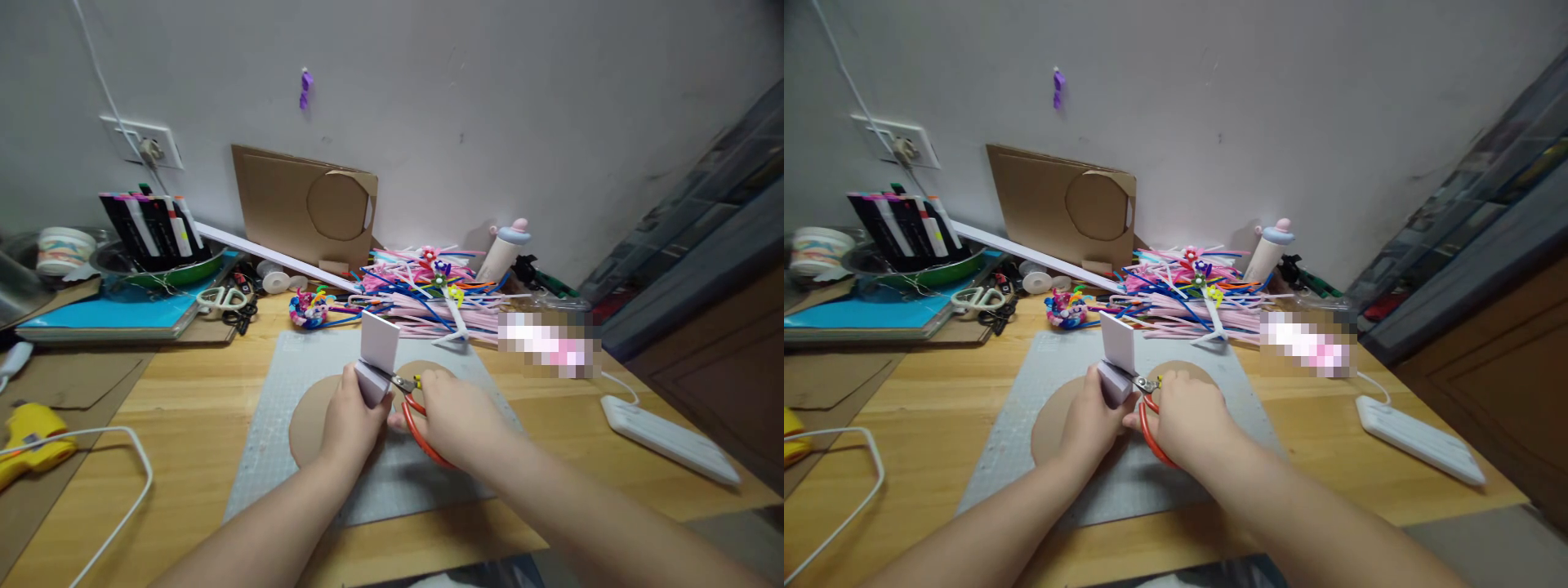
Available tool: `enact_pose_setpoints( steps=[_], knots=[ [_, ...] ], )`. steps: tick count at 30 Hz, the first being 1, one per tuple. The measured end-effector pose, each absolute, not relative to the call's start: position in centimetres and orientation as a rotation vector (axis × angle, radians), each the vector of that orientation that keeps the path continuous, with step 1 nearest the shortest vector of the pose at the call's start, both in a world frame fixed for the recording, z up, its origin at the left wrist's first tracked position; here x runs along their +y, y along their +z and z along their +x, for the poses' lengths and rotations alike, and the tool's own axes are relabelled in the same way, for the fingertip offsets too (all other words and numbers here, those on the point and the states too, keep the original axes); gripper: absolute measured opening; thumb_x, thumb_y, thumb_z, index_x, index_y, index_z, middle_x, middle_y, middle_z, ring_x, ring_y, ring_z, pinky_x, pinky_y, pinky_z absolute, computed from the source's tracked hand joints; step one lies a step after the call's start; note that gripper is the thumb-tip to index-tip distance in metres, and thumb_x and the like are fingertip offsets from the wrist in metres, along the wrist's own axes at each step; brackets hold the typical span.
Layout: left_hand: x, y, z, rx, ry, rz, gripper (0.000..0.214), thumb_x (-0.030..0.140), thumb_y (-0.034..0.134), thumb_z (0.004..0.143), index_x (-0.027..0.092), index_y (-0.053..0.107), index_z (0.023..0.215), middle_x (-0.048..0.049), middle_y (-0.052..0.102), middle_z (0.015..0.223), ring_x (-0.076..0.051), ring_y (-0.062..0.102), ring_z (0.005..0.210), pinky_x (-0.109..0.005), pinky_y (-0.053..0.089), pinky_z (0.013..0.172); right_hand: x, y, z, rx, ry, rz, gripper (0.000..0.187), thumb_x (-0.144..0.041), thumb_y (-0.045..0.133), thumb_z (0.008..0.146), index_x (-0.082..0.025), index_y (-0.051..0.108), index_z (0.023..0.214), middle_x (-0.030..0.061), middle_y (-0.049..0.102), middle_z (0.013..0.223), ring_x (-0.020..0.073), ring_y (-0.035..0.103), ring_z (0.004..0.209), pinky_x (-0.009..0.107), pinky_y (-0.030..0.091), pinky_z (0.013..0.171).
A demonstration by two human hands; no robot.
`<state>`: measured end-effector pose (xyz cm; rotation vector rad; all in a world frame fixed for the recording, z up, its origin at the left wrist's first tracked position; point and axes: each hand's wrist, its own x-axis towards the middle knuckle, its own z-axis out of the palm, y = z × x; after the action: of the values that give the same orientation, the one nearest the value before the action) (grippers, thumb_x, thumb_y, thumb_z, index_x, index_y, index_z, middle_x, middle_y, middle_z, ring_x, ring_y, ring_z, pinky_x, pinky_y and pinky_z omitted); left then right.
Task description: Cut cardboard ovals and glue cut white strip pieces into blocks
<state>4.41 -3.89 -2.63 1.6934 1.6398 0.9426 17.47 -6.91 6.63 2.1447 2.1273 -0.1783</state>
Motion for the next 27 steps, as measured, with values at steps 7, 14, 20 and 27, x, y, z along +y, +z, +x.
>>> enact_pose_setpoints(
  steps=[7,14,20,27],
  knots=[
    [-3.83,-2.59,4.42,1.609,0.948,1.698,0.033,0.027,0.065,0.074,0.024,0.046,0.102,-0.0051,0.067,0.095,-0.024,0.065,0.089,-0.027,0.043,0.066,-6.66,5.88,17.49,2.101,-0.197,2.137,0.05,-0.061,0.048,0.084,-0.013,0.061,0.092,0.0142,0.069,0.087,0.0319,0.069,0.079,0.036,0.049,0.061],
    [-3.86,-2.66,4.38,1.617,0.96,1.696,0.032,0.028,0.066,0.074,0.024,0.046,0.098,-0.0044,0.067,0.09,-0.023,0.064,0.083,-0.027,0.042,0.064,-6.7,5.82,17.54,2.136,-0.157,2.114,0.049,-0.058,0.045,0.087,-0.013,0.065,0.088,0.0149,0.071,0.084,0.0296,0.07,0.078,0.032,0.048,0.06],
    [-3.83,-2.69,4.38,1.615,0.963,1.701,0.031,0.029,0.066,0.074,0.024,0.045,0.096,-0.0044,0.067,0.089,-0.023,0.064,0.082,-0.027,0.041,0.063,-6.75,5.66,18.24,2.211,-0.109,2.026,0.051,-0.058,0.041,0.088,-0.015,0.067,0.084,0.0152,0.071,0.081,0.0309,0.069,0.075,0.034,0.048,0.059],
    [-3.88,-2.69,4.4,1.606,0.965,1.716,0.034,0.028,0.066,0.073,0.024,0.045,0.099,-0.005,0.067,0.093,-0.024,0.064,0.085,-0.027,0.041,0.064,-6.15,6.15,17.71,2.14,-0.109,2.079,0.046,-0.055,0.051,0.085,-0.011,0.065,0.091,0.0166,0.071,0.086,0.032,0.07,0.075,0.035,0.049,0.061]
  ],
)
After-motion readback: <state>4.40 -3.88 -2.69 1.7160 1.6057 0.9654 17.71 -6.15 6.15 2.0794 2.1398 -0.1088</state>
